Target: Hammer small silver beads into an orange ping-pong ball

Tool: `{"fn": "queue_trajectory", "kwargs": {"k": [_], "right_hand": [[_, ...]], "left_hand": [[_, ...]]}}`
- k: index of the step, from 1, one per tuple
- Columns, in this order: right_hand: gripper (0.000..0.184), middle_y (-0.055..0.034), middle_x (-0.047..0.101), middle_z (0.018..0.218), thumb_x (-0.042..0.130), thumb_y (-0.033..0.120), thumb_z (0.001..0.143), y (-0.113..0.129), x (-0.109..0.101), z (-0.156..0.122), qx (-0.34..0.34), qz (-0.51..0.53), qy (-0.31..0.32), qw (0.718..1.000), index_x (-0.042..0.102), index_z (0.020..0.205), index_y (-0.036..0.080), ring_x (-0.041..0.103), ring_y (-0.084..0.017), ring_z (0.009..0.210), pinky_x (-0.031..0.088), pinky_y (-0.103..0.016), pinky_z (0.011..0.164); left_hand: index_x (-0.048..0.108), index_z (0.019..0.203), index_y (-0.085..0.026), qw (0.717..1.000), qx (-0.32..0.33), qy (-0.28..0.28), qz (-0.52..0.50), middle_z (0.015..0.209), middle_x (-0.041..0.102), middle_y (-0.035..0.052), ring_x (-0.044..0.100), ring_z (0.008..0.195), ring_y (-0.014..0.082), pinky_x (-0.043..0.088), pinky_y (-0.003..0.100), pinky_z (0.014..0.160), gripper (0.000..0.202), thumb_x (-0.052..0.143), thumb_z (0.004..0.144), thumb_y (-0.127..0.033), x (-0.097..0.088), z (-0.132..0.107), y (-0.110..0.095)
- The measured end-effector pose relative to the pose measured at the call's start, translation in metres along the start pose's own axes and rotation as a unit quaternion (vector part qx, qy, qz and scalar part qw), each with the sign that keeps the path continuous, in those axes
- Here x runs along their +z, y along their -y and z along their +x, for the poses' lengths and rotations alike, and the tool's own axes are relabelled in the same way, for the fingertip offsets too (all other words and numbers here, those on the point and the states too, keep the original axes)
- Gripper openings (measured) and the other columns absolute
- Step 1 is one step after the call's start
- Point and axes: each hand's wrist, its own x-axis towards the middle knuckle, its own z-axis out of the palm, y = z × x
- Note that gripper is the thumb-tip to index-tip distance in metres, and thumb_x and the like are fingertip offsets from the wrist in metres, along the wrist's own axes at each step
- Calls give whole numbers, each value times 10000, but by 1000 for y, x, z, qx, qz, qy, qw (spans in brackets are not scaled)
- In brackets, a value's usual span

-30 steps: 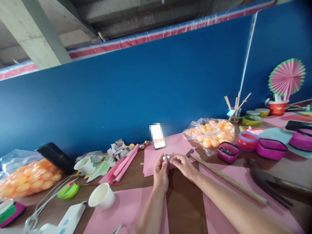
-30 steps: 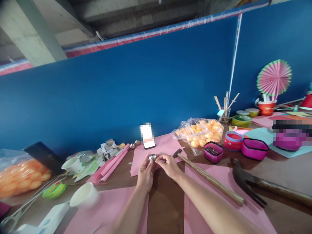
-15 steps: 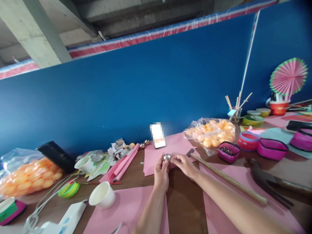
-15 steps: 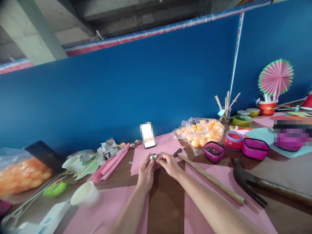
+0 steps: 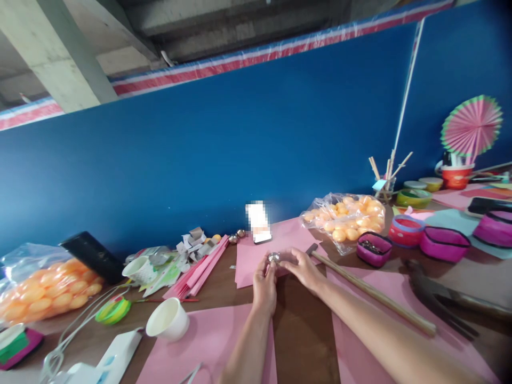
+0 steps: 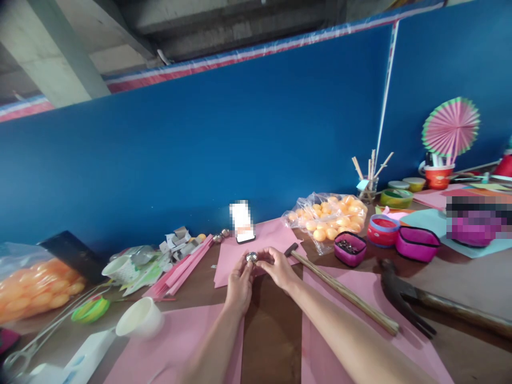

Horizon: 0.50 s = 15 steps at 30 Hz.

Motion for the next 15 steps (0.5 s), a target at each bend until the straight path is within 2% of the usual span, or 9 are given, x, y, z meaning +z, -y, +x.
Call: {"fn": "queue_trajectory", "kwargs": {"k": [5, 15], "right_hand": [[378, -71, 629, 1042, 600, 351, 692, 0, 0, 1, -2, 1, 9, 1000, 610, 1020, 164, 557, -220, 996, 391, -377, 915], [376, -66, 626, 1052, 591, 346, 701, 0, 0, -1, 5, -25, 4, 1000, 615, 1031, 168, 553, -232, 1008, 389, -398, 921]], "left_hand": [[519, 1150, -205, 1000, 3, 3, 9, 1093, 598, 72, 531, 1027, 190, 361, 341, 929, 459, 616, 704, -262, 0, 0, 0], [547, 1122, -199, 1000, -13, -14, -2, 907, 653, 50, 576, 906, 171, 410, 318, 861, 467, 647, 671, -258, 2, -1, -1]]}}
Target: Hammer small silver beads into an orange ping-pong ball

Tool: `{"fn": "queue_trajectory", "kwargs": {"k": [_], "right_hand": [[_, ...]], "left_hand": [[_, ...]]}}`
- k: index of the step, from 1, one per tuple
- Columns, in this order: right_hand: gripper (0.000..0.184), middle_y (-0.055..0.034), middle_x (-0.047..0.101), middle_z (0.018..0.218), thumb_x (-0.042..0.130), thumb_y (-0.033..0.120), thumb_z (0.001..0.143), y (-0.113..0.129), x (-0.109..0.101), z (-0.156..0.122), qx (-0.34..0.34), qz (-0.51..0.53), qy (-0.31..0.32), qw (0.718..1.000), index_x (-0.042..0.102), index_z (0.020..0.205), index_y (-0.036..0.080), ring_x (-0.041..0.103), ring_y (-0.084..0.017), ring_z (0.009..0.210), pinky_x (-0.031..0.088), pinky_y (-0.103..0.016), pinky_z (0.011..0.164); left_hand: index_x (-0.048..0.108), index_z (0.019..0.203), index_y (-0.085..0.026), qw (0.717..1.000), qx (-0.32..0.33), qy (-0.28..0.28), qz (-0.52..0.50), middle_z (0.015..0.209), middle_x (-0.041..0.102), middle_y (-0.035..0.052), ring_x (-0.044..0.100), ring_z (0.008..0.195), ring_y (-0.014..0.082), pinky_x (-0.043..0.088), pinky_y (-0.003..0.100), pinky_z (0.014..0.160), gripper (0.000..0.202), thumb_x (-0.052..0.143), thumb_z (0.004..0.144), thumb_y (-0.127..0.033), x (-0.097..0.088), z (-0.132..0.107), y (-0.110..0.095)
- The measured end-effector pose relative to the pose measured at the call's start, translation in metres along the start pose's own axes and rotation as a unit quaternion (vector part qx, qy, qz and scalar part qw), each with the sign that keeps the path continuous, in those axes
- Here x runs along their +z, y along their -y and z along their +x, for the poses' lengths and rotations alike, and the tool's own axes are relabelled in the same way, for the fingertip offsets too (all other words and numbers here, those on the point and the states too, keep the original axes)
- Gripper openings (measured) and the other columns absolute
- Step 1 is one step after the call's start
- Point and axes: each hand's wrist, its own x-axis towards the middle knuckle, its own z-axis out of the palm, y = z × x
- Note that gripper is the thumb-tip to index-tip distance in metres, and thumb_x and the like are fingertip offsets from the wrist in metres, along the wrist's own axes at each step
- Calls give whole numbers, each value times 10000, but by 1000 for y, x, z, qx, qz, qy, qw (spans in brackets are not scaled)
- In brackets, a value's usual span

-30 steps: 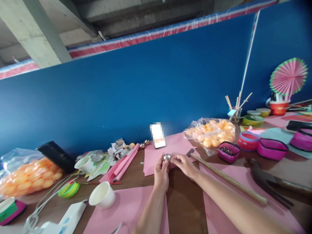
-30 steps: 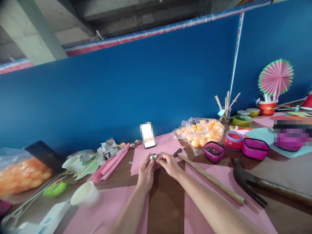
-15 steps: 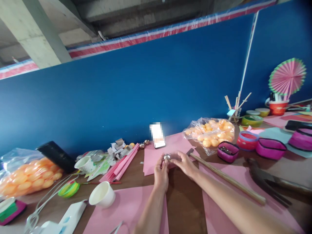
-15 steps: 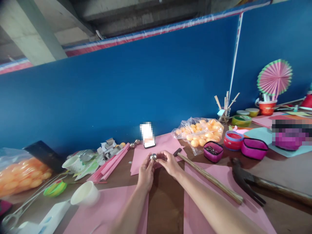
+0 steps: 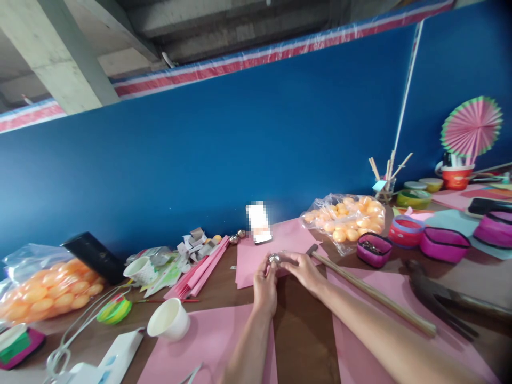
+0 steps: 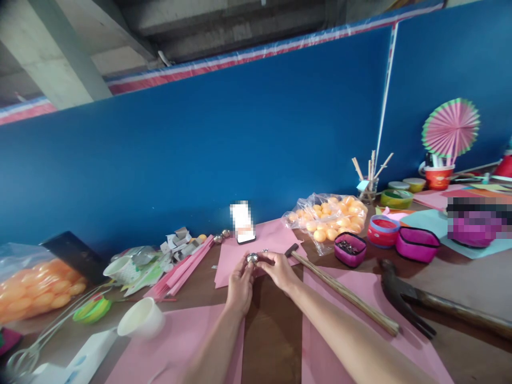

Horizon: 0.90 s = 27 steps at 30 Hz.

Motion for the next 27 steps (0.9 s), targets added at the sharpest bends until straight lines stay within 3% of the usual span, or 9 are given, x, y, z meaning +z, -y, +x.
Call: {"fn": "queue_trajectory", "kwargs": {"k": [19, 27], "right_hand": [[374, -68, 645, 986, 560, 405, 724, 3, 2, 0, -8, 4, -21, 1000, 622, 1008, 169, 565, -212, 966, 430, -357, 867], [340, -69, 648, 944, 557, 402, 729, 5, 4, -1, -17, 6, -27, 999, 620, 962, 162, 581, -204, 909, 461, -335, 818]], "left_hand": [[540, 1129, -205, 998, -9, 30, -46, 1068, 613, 65, 547, 1014, 181, 383, 332, 932, 414, 593, 728, -291, 4, -4, -4], [543, 1112, -189, 1000, 8, 27, 6, 1054, 618, 75, 547, 1011, 205, 377, 360, 929, 439, 629, 693, -288, 1, -2, 0]]}}
